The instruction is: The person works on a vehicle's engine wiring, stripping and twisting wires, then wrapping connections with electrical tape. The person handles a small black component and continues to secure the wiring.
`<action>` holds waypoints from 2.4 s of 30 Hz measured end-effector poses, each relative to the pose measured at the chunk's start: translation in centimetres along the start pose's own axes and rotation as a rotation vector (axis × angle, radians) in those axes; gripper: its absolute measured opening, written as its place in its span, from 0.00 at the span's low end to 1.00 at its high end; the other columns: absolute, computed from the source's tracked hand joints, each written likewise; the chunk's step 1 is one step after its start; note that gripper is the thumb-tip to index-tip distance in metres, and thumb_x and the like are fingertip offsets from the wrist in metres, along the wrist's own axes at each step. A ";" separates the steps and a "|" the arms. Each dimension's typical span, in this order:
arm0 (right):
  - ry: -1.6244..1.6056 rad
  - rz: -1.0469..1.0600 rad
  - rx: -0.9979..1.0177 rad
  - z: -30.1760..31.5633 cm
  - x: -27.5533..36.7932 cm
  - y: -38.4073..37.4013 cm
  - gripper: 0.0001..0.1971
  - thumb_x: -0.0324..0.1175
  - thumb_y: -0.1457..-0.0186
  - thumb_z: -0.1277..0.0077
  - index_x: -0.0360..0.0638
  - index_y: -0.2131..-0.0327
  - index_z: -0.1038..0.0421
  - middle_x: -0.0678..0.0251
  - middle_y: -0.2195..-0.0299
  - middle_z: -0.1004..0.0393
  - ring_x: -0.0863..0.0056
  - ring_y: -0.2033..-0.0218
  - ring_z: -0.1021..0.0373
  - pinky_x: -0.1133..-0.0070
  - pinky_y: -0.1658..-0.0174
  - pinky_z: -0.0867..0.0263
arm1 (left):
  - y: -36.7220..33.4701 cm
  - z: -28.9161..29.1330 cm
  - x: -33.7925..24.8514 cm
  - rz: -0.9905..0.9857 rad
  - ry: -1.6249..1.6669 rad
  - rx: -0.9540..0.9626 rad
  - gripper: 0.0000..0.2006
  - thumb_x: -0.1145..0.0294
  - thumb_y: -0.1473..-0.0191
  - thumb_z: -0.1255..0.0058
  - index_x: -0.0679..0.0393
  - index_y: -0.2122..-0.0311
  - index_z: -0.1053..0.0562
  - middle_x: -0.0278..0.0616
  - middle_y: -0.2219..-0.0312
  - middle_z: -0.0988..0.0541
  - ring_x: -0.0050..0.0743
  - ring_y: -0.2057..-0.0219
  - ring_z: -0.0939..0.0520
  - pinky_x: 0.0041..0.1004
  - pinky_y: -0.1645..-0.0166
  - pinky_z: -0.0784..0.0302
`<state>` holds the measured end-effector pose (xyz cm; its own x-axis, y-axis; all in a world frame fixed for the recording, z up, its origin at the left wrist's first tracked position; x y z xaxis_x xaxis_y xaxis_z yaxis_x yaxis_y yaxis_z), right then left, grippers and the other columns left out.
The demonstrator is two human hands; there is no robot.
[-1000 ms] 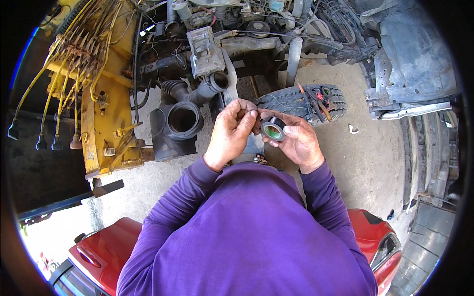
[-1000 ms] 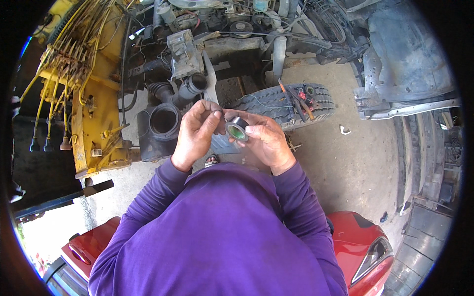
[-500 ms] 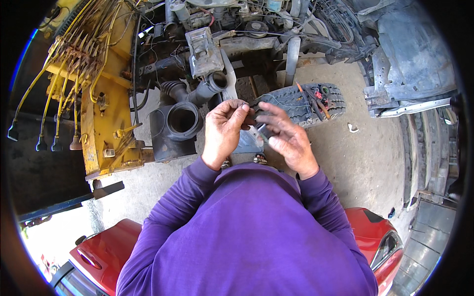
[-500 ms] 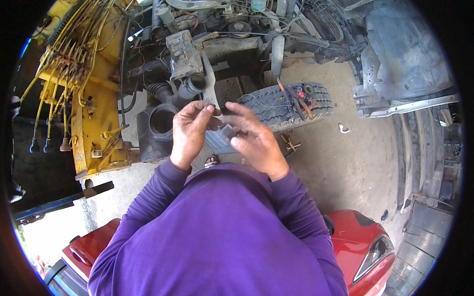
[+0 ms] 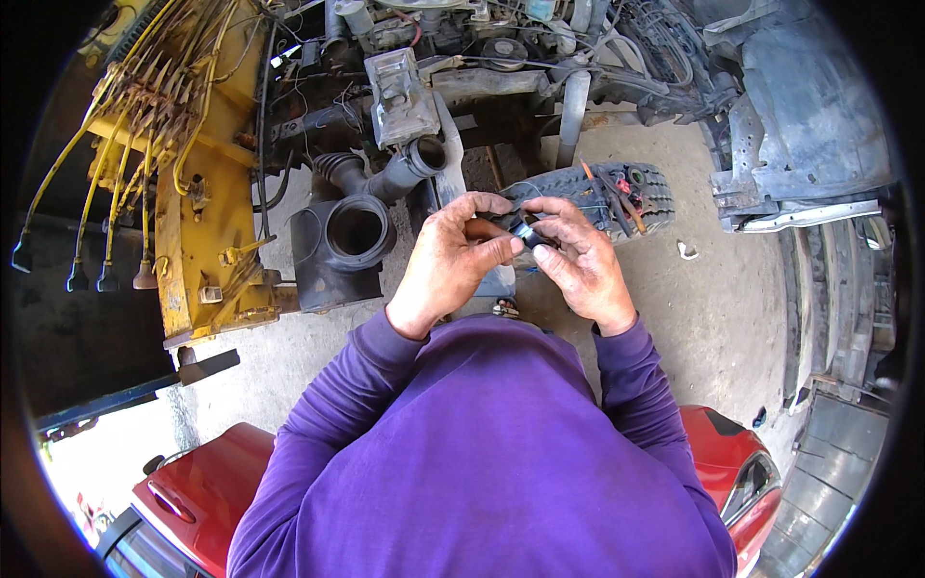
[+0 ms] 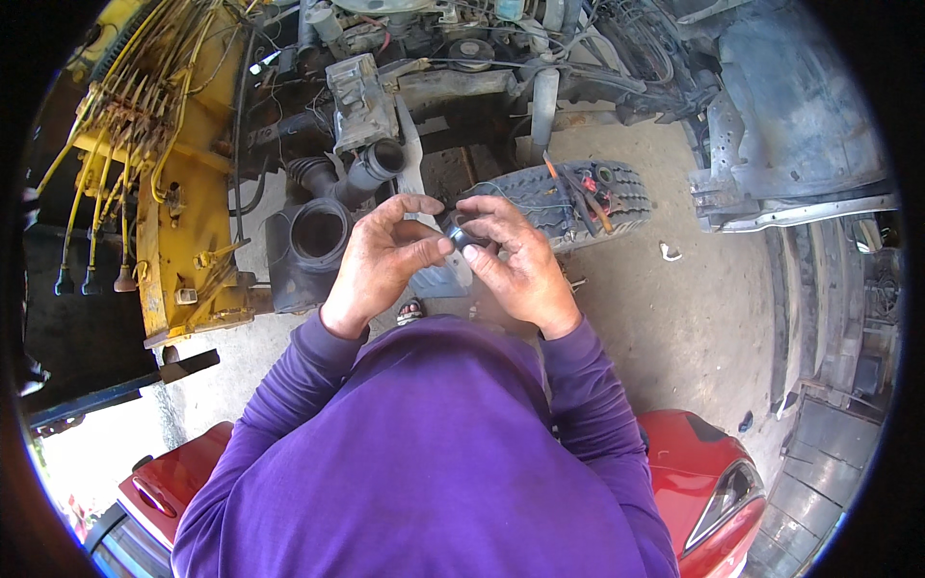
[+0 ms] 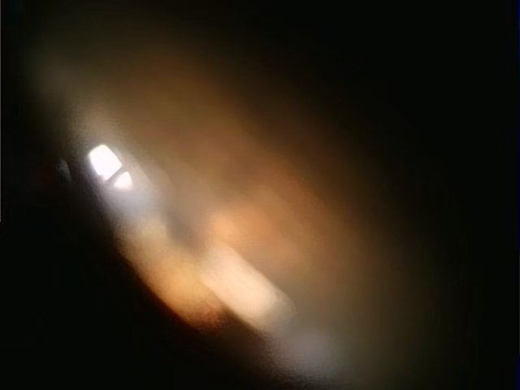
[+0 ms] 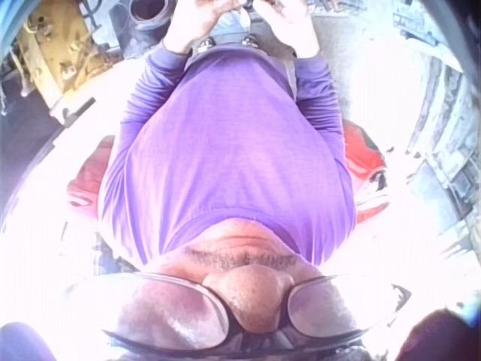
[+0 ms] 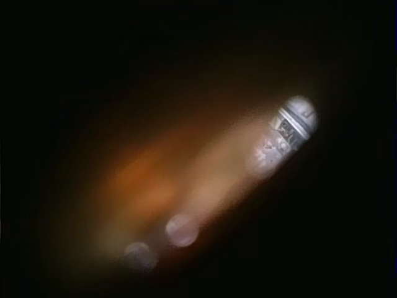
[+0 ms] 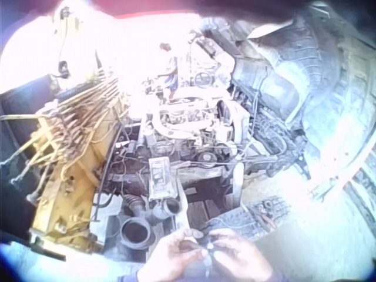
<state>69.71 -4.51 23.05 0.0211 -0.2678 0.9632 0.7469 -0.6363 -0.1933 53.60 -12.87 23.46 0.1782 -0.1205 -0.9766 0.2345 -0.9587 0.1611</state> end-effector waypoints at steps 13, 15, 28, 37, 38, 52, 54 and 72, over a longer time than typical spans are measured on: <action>0.261 0.137 -0.090 -0.2 0.9 -0.4 0.10 0.21 0.49 0.42 0.33 0.60 0.24 0.58 0.46 0.29 0.70 0.55 0.27 0.78 0.58 0.30 | -0.7 0.6 0.4 0.007 -0.107 -0.091 0.08 0.77 0.45 0.40 0.68 0.61 0.20 0.38 0.74 0.17 0.16 0.73 0.21 0.21 0.67 0.24; 0.249 0.127 -0.087 -0.3 0.8 -0.3 0.10 0.23 0.47 0.43 0.33 0.60 0.24 0.57 0.46 0.29 0.69 0.54 0.27 0.76 0.55 0.31 | -0.9 0.8 0.5 0.038 -0.094 -0.079 0.07 0.77 0.45 0.41 0.67 0.61 0.20 0.37 0.74 0.18 0.17 0.73 0.20 0.20 0.66 0.24; 0.192 0.012 -0.098 0.1 -0.1 -0.7 0.10 0.25 0.45 0.42 0.33 0.59 0.25 0.58 0.47 0.29 0.75 0.61 0.28 0.79 0.62 0.31 | -0.9 0.9 0.2 0.065 0.061 -0.033 0.16 0.77 0.47 0.38 0.65 0.53 0.25 0.38 0.71 0.18 0.22 0.68 0.20 0.23 0.61 0.26; 0.311 0.078 -0.125 -0.6 0.4 -0.9 0.13 0.20 0.49 0.40 0.34 0.58 0.23 0.57 0.44 0.31 0.59 0.43 0.32 0.71 0.43 0.32 | -1.0 0.6 1.5 0.067 0.073 -0.126 0.15 0.76 0.48 0.37 0.66 0.54 0.22 0.39 0.72 0.17 0.20 0.71 0.20 0.22 0.64 0.25; 0.335 0.102 -0.122 -0.7 0.5 -1.0 0.13 0.20 0.50 0.40 0.34 0.58 0.23 0.57 0.43 0.31 0.59 0.42 0.32 0.70 0.43 0.32 | -1.0 0.7 1.6 0.055 0.086 -0.137 0.14 0.76 0.48 0.37 0.66 0.55 0.21 0.39 0.72 0.17 0.20 0.71 0.20 0.22 0.64 0.25; 0.362 0.126 -0.129 -1.0 0.3 -0.9 0.12 0.22 0.50 0.39 0.34 0.60 0.23 0.56 0.45 0.31 0.62 0.45 0.30 0.73 0.49 0.30 | -1.7 1.3 0.7 -0.045 -0.135 -0.063 0.06 0.76 0.43 0.45 0.67 0.63 0.24 0.34 0.72 0.20 0.15 0.70 0.24 0.23 0.64 0.28; 0.155 -0.036 -0.147 -1.2 -0.6 -0.4 0.11 0.23 0.48 0.40 0.34 0.59 0.23 0.57 0.46 0.30 0.64 0.48 0.29 0.75 0.52 0.30 | -1.9 1.5 1.7 0.011 0.031 -0.065 0.06 0.75 0.42 0.45 0.67 0.63 0.23 0.34 0.72 0.20 0.15 0.70 0.25 0.23 0.64 0.29; 0.138 -0.102 -0.220 -1.2 -1.1 -0.7 0.11 0.26 0.44 0.42 0.32 0.58 0.22 0.58 0.50 0.28 0.71 0.58 0.25 0.79 0.59 0.28 | -1.7 0.8 3.4 0.073 0.426 -0.129 0.15 0.77 0.44 0.41 0.68 0.51 0.25 0.38 0.67 0.18 0.23 0.66 0.20 0.23 0.57 0.24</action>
<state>68.37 -4.64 21.87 -0.1489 -0.2807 0.9482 0.5780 -0.8027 -0.1469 53.05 -11.84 19.79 0.5697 -0.0444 -0.8206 0.3186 -0.9085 0.2704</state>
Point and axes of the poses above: each hand's wrist, its own y-axis away from the middle knuckle, its own z-axis out of the back of the hand, x = y × z, the point moved 5 cm from there along -y, towards the middle knuckle
